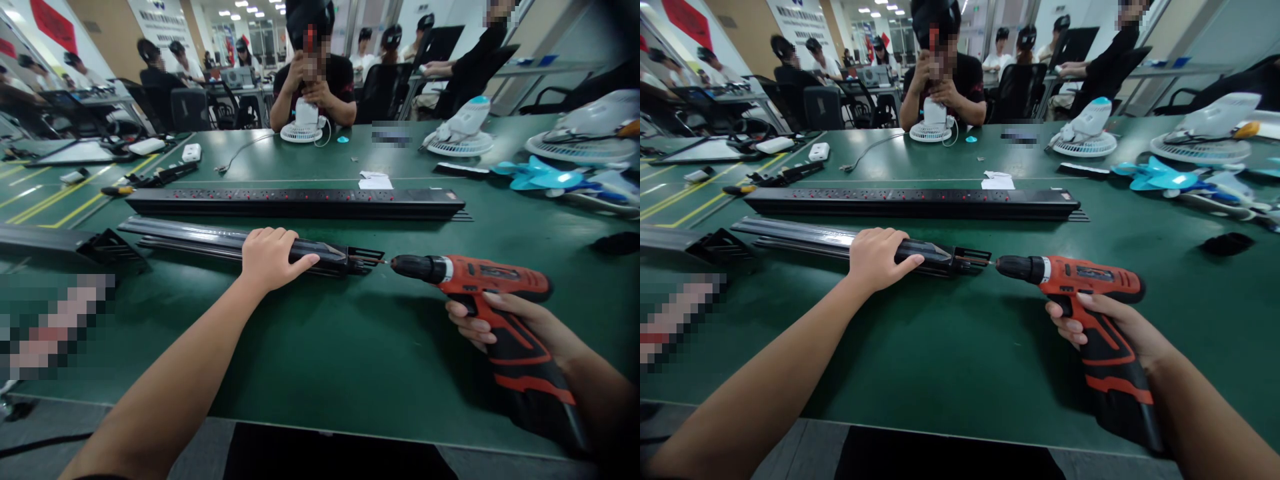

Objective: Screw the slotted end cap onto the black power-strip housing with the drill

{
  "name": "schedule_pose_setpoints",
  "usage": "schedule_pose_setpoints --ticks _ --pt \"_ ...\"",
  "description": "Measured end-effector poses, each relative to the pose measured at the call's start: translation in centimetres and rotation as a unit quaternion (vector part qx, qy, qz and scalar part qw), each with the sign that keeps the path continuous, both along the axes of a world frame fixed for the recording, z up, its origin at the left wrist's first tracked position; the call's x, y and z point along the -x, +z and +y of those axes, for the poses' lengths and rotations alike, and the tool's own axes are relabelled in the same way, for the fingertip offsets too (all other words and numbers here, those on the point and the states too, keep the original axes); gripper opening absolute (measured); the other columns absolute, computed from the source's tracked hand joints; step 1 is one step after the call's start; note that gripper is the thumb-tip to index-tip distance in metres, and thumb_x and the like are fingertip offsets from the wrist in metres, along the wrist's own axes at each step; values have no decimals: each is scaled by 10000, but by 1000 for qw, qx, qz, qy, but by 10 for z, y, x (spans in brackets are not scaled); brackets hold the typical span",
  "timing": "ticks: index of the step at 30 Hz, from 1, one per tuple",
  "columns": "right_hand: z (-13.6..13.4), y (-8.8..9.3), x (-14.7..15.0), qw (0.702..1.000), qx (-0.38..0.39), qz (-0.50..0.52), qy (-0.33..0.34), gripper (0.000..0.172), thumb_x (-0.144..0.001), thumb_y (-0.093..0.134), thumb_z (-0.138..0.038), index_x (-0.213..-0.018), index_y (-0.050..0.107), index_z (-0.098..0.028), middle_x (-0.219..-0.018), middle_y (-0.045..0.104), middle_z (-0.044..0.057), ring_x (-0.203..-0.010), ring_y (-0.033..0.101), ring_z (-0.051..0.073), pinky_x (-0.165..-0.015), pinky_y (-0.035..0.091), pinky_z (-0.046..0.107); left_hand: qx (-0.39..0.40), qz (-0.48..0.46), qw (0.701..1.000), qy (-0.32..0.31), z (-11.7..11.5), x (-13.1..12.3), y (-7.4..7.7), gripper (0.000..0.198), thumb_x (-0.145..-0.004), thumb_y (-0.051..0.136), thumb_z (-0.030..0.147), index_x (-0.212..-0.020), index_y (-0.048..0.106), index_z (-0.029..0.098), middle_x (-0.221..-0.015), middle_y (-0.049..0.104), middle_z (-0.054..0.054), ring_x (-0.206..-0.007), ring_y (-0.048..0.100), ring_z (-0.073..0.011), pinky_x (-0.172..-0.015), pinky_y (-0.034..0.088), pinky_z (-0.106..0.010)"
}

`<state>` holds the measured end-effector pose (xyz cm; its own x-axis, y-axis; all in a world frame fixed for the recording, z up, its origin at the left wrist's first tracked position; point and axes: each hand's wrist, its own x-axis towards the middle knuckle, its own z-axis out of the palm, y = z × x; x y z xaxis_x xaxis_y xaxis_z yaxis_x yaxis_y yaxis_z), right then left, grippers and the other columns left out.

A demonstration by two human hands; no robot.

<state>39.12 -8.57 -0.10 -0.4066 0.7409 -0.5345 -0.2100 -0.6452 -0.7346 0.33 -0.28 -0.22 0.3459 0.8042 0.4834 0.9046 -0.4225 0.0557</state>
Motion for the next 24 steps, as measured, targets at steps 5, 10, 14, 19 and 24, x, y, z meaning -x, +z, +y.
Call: schedule_pose_setpoints --ticks 5,10,14,19,24 --pt "-1 2 2 1000 0 -1 -9 307 -551 566 -475 -708 583 -212 -487 453 -35 -408 329 87 -349 343 224 -3 -1 1000 -4 0 0 0 704 -969 409 799 -1038 765 196 -944 776 -103 -904 698 -323 -899 484 -477" --pt "-1 1 1 1000 7 3 2 318 -552 557 -477 -705 592 -201 -476 446 -37 -410 331 83 -355 341 217 1 -3 1000 -5 0 0 0 709 -963 410 805 -1037 768 198 -946 776 -107 -913 700 -326 -904 482 -478" --pt "0 -1 -1 1000 10 4 6 317 -550 560 -481 -714 589 -211 -481 449 -38 -412 333 86 -362 351 225 -1 -3 1000 -5 1 0 0 710 -962 411 806 -1038 769 198 -946 776 -107 -912 702 -329 -906 487 -487" --pt "1 -3 -2 1000 8 5 6 318 -549 560 -479 -716 588 -209 -485 451 -36 -412 341 88 -358 348 225 -6 -1 1000 -4 1 0 -1 693 -967 411 800 -1029 764 206 -940 774 -103 -902 697 -324 -902 487 -488" --pt "0 -1 -1 1000 -1 0 -10 302 -553 563 -461 -727 586 -215 -488 454 -41 -407 335 87 -355 352 225 -2 -1 1000 -4 1 0 0 703 -961 412 805 -1030 764 200 -942 775 -104 -909 698 -328 -908 486 -486"
